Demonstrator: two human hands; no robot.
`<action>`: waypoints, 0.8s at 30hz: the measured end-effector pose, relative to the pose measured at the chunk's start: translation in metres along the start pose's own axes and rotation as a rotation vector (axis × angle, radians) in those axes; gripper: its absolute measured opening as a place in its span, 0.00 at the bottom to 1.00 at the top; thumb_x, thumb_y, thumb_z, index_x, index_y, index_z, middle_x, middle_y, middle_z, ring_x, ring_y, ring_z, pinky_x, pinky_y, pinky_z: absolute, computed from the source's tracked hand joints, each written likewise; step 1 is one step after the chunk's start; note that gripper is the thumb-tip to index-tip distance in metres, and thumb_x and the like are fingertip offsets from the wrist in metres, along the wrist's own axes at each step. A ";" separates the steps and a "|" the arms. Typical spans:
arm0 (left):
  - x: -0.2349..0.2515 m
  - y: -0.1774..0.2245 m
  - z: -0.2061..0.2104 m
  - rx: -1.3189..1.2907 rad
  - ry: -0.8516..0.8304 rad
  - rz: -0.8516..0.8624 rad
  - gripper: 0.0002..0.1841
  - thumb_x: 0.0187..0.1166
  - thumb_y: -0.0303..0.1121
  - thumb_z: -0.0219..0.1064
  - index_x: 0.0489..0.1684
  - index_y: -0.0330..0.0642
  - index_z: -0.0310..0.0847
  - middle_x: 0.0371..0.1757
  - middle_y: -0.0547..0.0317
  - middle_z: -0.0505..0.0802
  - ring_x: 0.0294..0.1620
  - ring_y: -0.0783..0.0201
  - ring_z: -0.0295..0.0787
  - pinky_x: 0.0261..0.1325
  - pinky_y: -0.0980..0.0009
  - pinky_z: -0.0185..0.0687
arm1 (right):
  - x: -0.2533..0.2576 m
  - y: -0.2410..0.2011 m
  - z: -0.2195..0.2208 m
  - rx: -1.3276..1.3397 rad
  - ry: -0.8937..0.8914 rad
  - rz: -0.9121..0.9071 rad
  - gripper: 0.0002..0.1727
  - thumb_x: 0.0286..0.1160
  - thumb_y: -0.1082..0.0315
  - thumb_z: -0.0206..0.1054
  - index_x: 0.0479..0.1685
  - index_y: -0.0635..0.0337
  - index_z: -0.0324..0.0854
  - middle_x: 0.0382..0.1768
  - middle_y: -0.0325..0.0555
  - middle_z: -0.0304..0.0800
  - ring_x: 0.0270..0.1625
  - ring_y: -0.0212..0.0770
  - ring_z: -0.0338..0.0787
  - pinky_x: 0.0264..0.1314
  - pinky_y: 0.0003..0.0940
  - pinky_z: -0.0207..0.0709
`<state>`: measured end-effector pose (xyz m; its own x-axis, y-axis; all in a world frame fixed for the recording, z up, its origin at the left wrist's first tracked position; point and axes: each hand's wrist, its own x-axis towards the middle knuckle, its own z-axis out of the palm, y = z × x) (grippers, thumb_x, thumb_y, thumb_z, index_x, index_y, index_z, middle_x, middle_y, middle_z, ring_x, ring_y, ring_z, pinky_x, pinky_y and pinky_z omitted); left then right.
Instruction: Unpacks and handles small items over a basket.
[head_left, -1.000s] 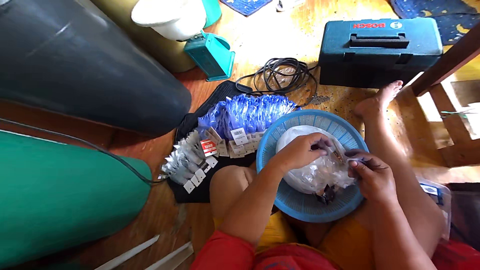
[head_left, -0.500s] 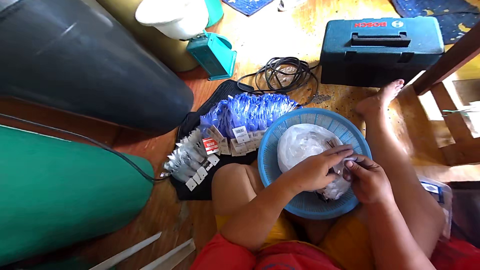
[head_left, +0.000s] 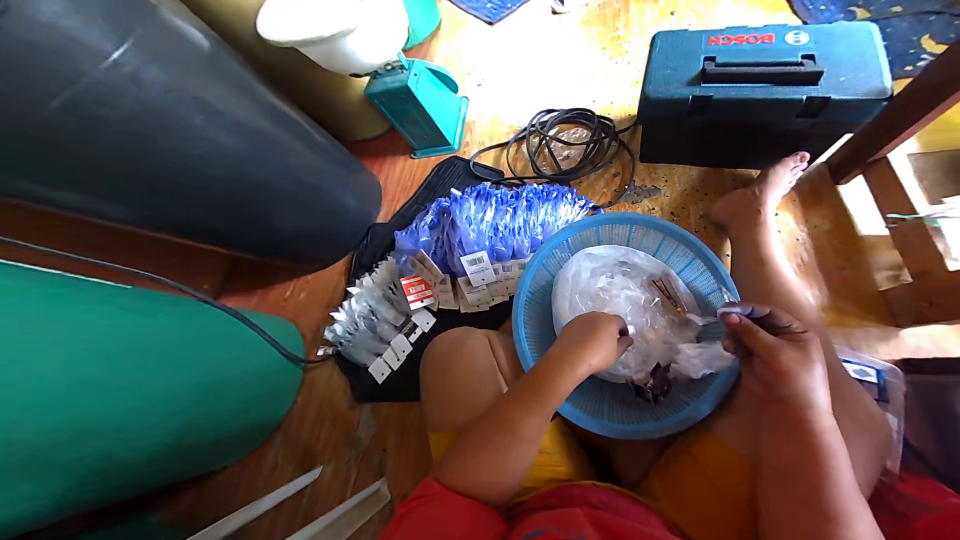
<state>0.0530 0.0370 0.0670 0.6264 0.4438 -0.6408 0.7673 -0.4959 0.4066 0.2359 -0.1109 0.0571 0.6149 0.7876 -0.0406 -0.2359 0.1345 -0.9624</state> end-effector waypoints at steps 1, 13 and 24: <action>0.003 0.003 0.005 -0.030 0.037 0.059 0.20 0.89 0.42 0.59 0.68 0.40 0.83 0.64 0.44 0.90 0.69 0.48 0.85 0.76 0.46 0.74 | 0.000 -0.003 -0.001 -0.027 0.026 -0.007 0.05 0.71 0.78 0.69 0.36 0.61 0.90 0.29 0.37 0.93 0.23 0.27 0.85 0.27 0.21 0.83; 0.069 0.016 0.026 0.118 0.379 0.333 0.12 0.85 0.30 0.62 0.54 0.44 0.93 0.67 0.48 0.88 0.72 0.44 0.80 0.73 0.48 0.77 | -0.001 -0.006 -0.006 -0.052 0.080 -0.050 0.05 0.70 0.79 0.70 0.34 0.60 0.89 0.29 0.37 0.93 0.22 0.27 0.85 0.26 0.21 0.82; -0.017 0.017 -0.026 -0.340 0.974 0.707 0.06 0.78 0.28 0.71 0.43 0.37 0.92 0.44 0.56 0.95 0.51 0.69 0.92 0.60 0.71 0.89 | -0.005 0.002 0.000 -0.048 -0.259 -0.285 0.06 0.75 0.71 0.72 0.46 0.52 0.92 0.45 0.35 0.94 0.32 0.27 0.89 0.33 0.22 0.87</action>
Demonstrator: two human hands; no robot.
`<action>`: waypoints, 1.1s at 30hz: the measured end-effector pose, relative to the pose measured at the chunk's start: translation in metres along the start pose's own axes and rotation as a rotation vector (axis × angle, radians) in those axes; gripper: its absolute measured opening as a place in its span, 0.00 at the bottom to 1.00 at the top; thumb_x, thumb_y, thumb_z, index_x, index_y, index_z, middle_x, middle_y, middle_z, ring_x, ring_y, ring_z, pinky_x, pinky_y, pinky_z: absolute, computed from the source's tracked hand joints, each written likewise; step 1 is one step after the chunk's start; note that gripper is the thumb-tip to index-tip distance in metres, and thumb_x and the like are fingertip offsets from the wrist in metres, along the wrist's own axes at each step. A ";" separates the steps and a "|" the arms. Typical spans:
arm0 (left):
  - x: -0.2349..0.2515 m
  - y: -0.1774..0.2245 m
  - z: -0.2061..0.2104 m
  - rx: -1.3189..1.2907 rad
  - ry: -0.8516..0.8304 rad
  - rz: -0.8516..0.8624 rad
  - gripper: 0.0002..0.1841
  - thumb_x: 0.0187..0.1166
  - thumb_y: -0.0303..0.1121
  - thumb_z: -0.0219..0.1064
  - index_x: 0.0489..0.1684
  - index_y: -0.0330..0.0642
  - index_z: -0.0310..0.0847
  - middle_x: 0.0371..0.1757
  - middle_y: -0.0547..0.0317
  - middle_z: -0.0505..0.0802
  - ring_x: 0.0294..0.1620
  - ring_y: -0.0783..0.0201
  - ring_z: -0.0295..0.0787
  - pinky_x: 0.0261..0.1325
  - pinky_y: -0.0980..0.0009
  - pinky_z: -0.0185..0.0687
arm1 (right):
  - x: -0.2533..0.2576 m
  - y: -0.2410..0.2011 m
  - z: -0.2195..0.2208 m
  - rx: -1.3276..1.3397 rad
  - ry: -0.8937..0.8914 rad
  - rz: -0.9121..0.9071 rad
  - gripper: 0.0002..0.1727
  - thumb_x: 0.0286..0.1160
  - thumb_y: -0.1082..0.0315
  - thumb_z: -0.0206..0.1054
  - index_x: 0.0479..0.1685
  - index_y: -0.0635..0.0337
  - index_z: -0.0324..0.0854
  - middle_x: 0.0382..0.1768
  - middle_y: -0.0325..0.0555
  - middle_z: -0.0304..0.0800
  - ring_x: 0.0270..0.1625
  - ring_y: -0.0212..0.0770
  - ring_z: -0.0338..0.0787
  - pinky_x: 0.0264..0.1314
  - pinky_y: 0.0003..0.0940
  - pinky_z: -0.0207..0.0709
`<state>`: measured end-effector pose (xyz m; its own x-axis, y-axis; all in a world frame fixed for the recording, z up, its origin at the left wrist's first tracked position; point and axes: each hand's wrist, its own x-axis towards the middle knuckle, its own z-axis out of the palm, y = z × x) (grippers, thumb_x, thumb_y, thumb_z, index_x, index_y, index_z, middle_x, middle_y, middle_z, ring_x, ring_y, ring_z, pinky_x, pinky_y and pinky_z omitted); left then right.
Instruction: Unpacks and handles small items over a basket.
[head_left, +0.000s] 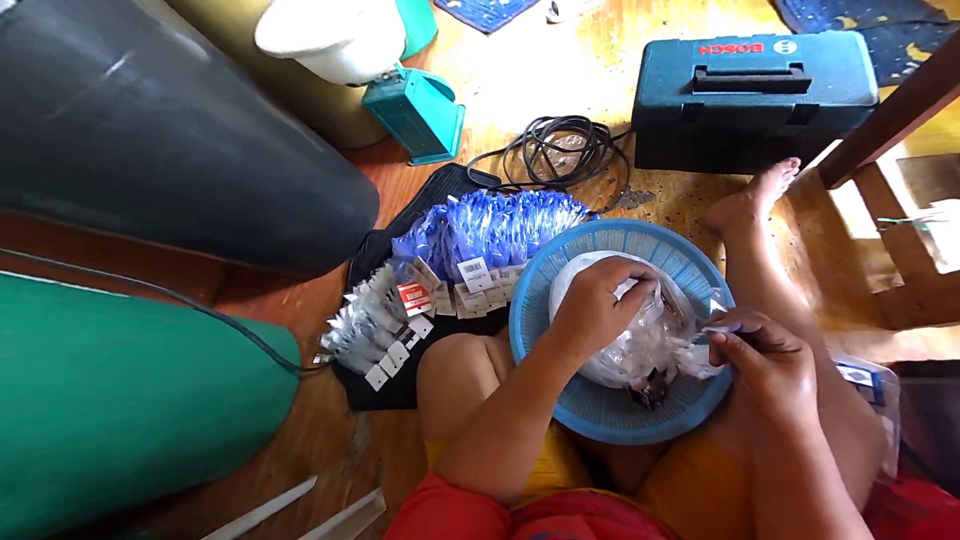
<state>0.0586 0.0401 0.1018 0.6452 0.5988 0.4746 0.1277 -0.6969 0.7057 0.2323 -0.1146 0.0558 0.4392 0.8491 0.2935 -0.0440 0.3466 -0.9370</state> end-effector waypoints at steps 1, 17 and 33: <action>0.000 0.006 -0.005 -0.010 0.023 0.020 0.05 0.78 0.28 0.71 0.42 0.36 0.91 0.42 0.58 0.95 0.48 0.71 0.93 0.59 0.72 0.90 | -0.001 0.001 0.001 0.008 -0.014 -0.012 0.07 0.75 0.71 0.72 0.46 0.53 0.92 0.46 0.36 0.94 0.32 0.27 0.90 0.34 0.22 0.87; -0.019 0.003 -0.055 0.440 -0.866 -0.682 0.18 0.87 0.36 0.61 0.73 0.43 0.81 0.64 0.45 0.89 0.68 0.47 0.85 0.75 0.46 0.75 | -0.001 0.007 -0.001 0.010 0.107 0.101 0.06 0.73 0.74 0.71 0.41 0.55 0.92 0.39 0.35 0.95 0.28 0.27 0.89 0.32 0.22 0.86; -0.064 -0.014 -0.028 0.420 -0.901 -0.985 0.29 0.86 0.57 0.59 0.61 0.37 0.87 0.61 0.39 0.91 0.68 0.41 0.85 0.73 0.37 0.74 | -0.001 0.015 0.008 -0.001 0.156 0.180 0.06 0.71 0.76 0.71 0.39 0.57 0.91 0.34 0.36 0.95 0.26 0.28 0.88 0.31 0.23 0.86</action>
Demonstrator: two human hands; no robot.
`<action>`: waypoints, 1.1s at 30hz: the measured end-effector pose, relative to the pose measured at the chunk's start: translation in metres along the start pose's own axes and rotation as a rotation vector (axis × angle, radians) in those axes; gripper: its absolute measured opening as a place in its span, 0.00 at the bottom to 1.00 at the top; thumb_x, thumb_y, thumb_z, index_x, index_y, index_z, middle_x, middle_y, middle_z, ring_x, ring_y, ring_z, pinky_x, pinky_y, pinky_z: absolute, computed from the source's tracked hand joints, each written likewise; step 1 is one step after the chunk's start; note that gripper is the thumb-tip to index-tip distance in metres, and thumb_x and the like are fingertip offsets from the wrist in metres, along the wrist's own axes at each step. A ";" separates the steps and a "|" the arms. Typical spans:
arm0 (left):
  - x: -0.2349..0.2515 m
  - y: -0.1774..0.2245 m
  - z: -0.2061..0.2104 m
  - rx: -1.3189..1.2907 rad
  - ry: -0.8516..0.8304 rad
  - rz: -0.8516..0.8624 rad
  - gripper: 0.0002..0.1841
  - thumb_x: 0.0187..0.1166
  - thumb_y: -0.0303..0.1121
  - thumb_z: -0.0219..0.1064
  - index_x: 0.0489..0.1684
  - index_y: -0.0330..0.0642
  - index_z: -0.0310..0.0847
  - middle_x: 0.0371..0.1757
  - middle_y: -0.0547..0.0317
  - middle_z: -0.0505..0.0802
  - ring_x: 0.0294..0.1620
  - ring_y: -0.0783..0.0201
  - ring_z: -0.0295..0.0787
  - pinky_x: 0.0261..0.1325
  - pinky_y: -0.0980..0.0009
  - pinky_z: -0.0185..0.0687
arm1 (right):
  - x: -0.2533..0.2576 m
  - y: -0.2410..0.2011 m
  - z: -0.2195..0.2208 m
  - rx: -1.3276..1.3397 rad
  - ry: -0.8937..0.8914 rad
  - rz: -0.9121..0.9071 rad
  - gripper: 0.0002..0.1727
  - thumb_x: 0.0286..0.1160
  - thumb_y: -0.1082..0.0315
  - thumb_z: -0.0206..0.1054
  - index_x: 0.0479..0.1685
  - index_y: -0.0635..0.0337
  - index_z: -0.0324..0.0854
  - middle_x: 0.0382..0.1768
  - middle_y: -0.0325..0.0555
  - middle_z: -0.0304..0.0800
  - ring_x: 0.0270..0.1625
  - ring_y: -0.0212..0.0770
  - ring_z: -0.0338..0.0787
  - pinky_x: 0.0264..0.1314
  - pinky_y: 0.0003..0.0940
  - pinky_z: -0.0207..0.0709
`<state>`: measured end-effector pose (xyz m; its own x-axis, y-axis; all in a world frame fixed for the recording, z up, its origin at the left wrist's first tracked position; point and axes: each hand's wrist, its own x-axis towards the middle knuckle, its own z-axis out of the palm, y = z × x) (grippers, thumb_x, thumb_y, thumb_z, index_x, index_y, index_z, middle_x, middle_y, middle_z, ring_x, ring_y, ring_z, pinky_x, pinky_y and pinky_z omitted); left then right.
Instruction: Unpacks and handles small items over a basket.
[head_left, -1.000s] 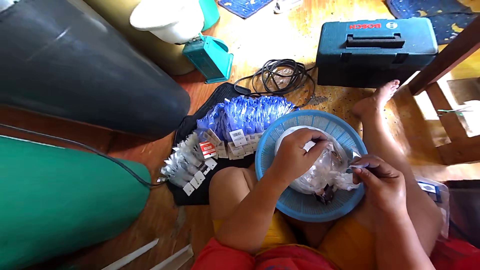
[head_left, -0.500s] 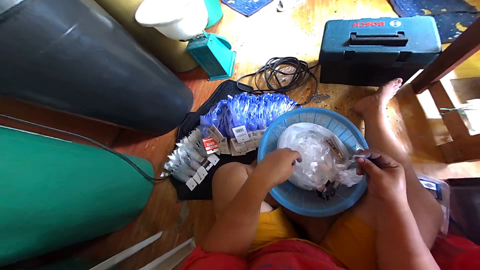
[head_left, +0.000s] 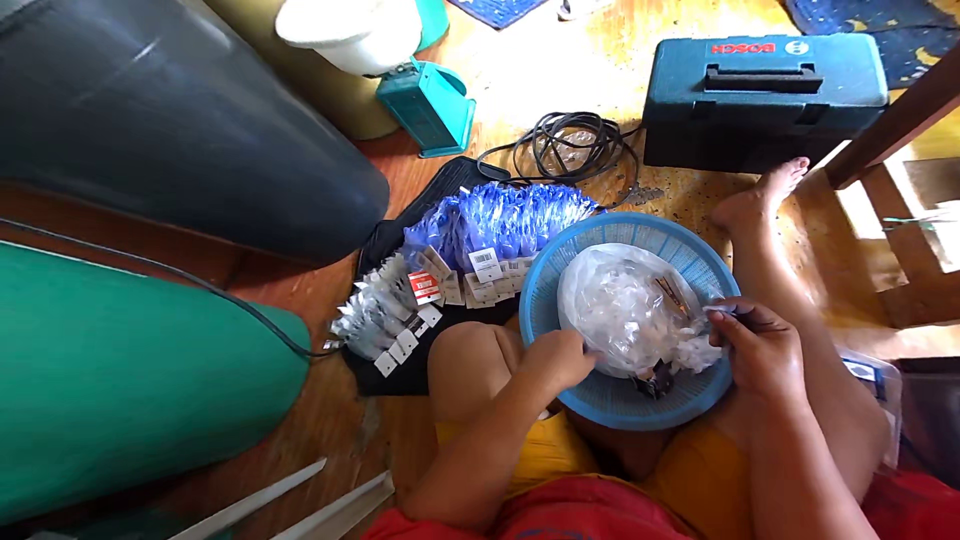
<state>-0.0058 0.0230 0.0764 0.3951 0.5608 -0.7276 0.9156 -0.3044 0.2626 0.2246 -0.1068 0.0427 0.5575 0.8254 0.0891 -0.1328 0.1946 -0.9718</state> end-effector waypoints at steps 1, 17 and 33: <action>0.008 0.000 0.009 -0.027 -0.010 -0.014 0.30 0.86 0.59 0.58 0.62 0.38 0.87 0.62 0.39 0.91 0.69 0.41 0.85 0.73 0.37 0.74 | 0.000 0.001 0.001 -0.004 -0.001 0.004 0.06 0.71 0.76 0.71 0.39 0.57 0.91 0.34 0.36 0.95 0.26 0.28 0.88 0.31 0.23 0.86; -0.015 0.007 -0.003 -0.861 0.569 0.891 0.14 0.84 0.28 0.59 0.44 0.29 0.91 0.53 0.48 0.95 0.60 0.64 0.91 0.69 0.65 0.84 | -0.009 -0.003 0.022 -0.030 -0.263 -0.187 0.06 0.76 0.71 0.71 0.46 0.51 0.92 0.47 0.34 0.93 0.34 0.27 0.90 0.35 0.23 0.88; -0.036 0.031 0.003 -0.674 0.790 0.957 0.14 0.81 0.28 0.62 0.49 0.26 0.90 0.52 0.40 0.93 0.54 0.60 0.93 0.62 0.68 0.89 | -0.027 -0.030 0.061 -0.310 -0.305 -0.328 0.06 0.74 0.76 0.69 0.43 0.63 0.90 0.48 0.42 0.91 0.38 0.25 0.89 0.40 0.19 0.87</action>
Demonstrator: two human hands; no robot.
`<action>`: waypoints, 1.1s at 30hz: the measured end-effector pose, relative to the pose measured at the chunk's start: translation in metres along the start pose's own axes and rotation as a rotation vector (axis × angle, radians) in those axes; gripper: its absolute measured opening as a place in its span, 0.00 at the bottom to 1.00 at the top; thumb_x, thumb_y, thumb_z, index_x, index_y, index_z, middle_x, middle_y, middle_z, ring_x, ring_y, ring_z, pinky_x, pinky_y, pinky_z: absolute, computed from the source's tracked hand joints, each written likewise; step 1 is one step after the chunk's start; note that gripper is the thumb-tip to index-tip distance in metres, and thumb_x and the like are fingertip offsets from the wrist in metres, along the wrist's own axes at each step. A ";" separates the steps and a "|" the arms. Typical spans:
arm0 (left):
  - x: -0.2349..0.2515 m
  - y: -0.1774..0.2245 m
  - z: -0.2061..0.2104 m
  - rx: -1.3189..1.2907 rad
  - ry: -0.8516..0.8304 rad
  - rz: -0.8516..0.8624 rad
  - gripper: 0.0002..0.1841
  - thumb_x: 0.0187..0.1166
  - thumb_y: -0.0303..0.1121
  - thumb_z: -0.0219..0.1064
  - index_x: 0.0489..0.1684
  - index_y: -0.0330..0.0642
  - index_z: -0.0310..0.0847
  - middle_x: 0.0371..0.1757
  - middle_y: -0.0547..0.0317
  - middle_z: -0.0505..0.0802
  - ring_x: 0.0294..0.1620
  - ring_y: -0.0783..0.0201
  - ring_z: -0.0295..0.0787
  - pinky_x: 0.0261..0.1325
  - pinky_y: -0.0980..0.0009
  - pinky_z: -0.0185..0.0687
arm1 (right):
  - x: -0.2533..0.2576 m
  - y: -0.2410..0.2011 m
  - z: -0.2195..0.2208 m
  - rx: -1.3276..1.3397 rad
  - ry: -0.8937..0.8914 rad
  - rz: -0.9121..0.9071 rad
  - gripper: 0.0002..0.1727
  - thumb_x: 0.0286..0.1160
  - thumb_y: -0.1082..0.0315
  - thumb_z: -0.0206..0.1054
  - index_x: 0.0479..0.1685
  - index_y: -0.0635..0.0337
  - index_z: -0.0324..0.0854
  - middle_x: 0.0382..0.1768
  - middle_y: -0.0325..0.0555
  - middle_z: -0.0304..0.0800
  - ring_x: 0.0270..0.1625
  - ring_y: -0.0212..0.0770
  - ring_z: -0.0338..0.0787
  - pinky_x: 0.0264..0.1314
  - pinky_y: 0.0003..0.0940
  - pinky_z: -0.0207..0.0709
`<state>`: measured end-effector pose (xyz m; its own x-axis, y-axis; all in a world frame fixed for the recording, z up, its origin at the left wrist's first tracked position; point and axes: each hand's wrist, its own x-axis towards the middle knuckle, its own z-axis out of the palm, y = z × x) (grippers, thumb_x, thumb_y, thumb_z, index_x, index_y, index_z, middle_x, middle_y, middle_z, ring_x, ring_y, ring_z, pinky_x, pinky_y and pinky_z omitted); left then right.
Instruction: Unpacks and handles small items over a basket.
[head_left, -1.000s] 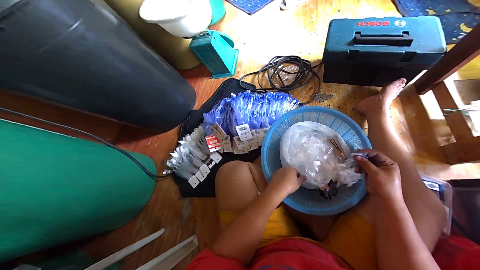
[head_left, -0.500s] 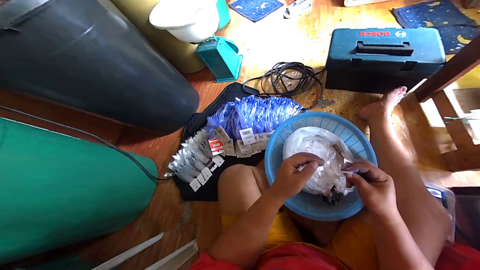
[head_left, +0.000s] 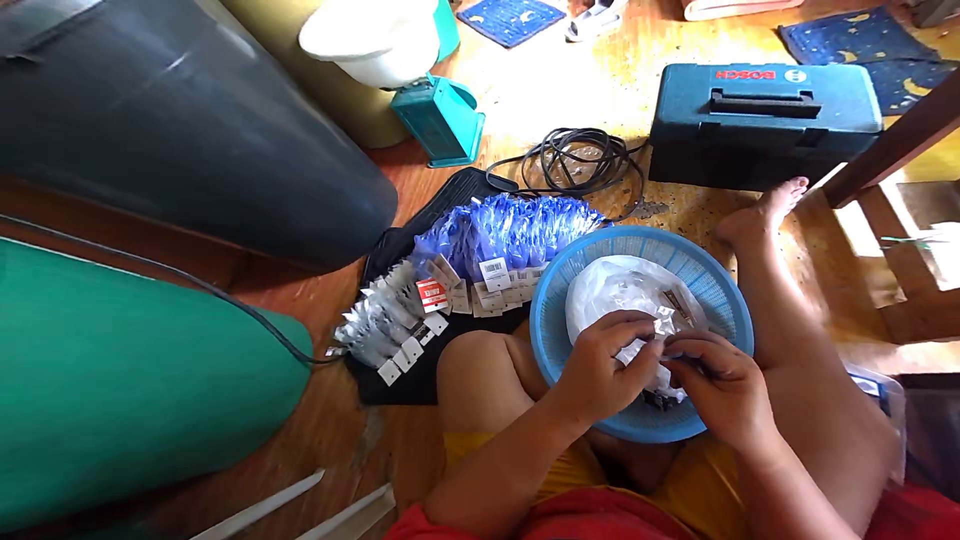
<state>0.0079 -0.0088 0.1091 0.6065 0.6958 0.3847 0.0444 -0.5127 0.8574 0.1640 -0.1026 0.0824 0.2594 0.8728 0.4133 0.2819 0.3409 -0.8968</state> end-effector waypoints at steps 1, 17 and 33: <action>0.001 0.000 0.001 0.023 0.024 0.007 0.12 0.81 0.30 0.65 0.46 0.28 0.92 0.50 0.42 0.95 0.54 0.60 0.94 0.63 0.68 0.88 | 0.000 0.000 0.001 -0.009 -0.002 -0.004 0.06 0.74 0.76 0.69 0.43 0.63 0.90 0.48 0.43 0.91 0.39 0.25 0.90 0.41 0.19 0.87; 0.003 -0.008 0.016 -0.137 0.206 -0.013 0.07 0.72 0.20 0.72 0.43 0.26 0.91 0.44 0.48 0.96 0.44 0.67 0.95 0.53 0.73 0.93 | -0.003 0.003 0.014 -0.026 0.072 0.130 0.05 0.71 0.76 0.70 0.41 0.63 0.91 0.43 0.40 0.92 0.32 0.23 0.88 0.33 0.17 0.86; 0.003 -0.001 0.016 -0.325 0.221 -0.185 0.26 0.72 0.18 0.71 0.70 0.17 0.70 0.42 0.50 0.97 0.41 0.65 0.96 0.50 0.70 0.94 | -0.005 0.004 0.017 0.034 0.065 0.150 0.06 0.71 0.76 0.70 0.43 0.64 0.90 0.41 0.40 0.92 0.32 0.25 0.89 0.34 0.19 0.87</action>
<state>0.0221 -0.0147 0.1039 0.4260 0.8700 0.2482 -0.1370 -0.2092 0.9682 0.1481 -0.0999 0.0738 0.3560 0.8906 0.2831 0.2047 0.2212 -0.9535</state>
